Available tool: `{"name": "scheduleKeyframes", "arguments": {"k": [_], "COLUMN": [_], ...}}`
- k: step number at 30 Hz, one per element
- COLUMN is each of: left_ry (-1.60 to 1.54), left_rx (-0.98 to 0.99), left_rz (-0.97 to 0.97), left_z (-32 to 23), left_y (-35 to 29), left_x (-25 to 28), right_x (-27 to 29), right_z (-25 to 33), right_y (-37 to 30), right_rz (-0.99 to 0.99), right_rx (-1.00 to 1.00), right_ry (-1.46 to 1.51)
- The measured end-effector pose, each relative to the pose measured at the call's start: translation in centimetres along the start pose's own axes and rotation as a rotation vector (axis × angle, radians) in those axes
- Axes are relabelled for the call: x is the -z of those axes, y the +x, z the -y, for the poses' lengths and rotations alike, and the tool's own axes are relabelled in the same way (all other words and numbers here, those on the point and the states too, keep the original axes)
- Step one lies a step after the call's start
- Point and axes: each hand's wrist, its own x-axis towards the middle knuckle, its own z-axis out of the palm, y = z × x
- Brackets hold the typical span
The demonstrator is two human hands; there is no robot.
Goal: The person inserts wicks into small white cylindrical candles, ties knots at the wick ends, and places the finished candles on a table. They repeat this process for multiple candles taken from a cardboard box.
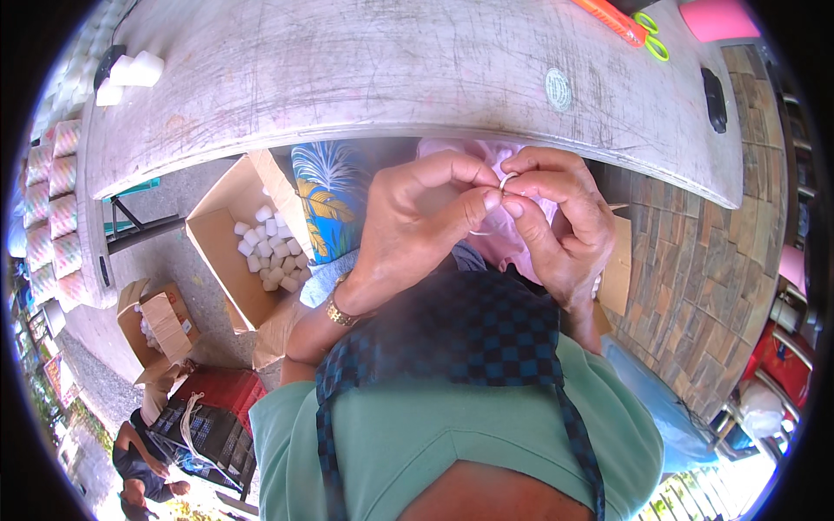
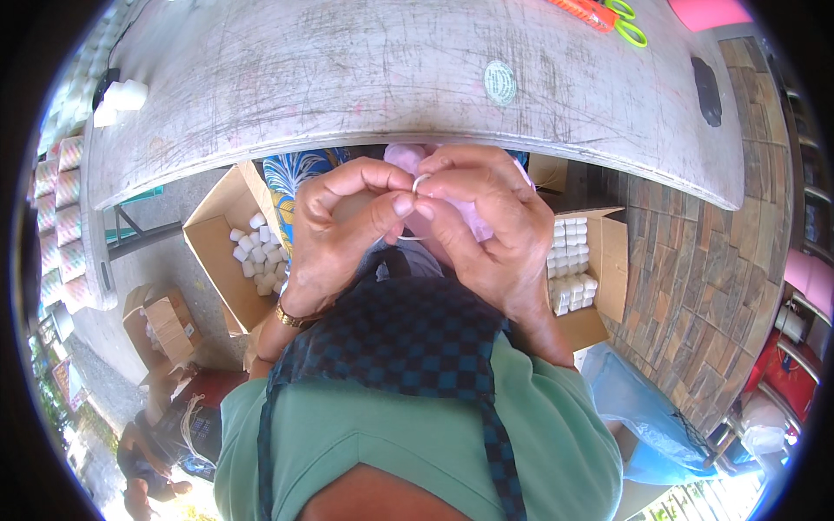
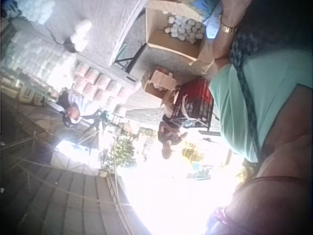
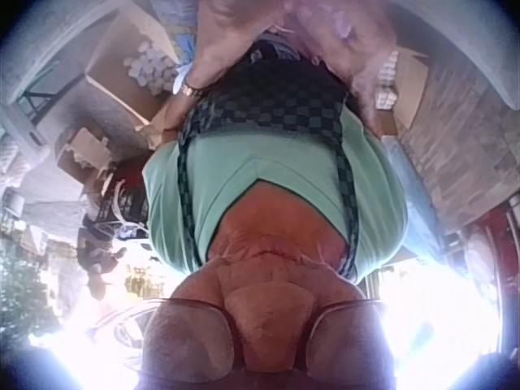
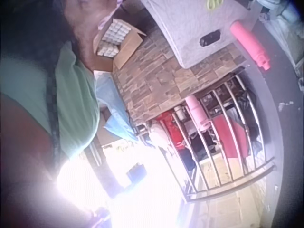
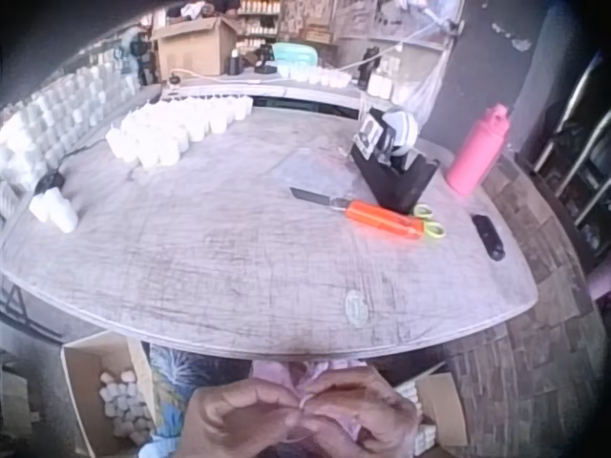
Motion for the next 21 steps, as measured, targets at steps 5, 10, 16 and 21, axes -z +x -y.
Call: {"name": "scheduleKeyframes", "arguments": {"k": [5, 10, 16, 21], "left_ry": [0.055, 0.323, 0.337, 0.479], "left_rx": [0.011, -0.091, -0.16, -0.313], "left_rz": [0.035, 0.037, -0.034, -0.069], "left_z": [-1.7, -1.8, -2.2, -2.1], "left_y": [-0.3, -0.8, -0.6, -0.2], "left_x": [0.2, 1.3, 1.3, 1.7], "right_x": [-0.5, -0.5, -0.3, -0.1], "right_z": [-0.9, -1.1, -1.2, -0.9], "right_y": [-0.6, -1.0, -0.8, -1.0], "right_rz": [-0.08, -0.108, -0.016, -0.037], "right_rx": [-0.066, -0.265, -0.306, -0.323], "right_ry": [0.216, 0.66, 1.011, 1.054]}}
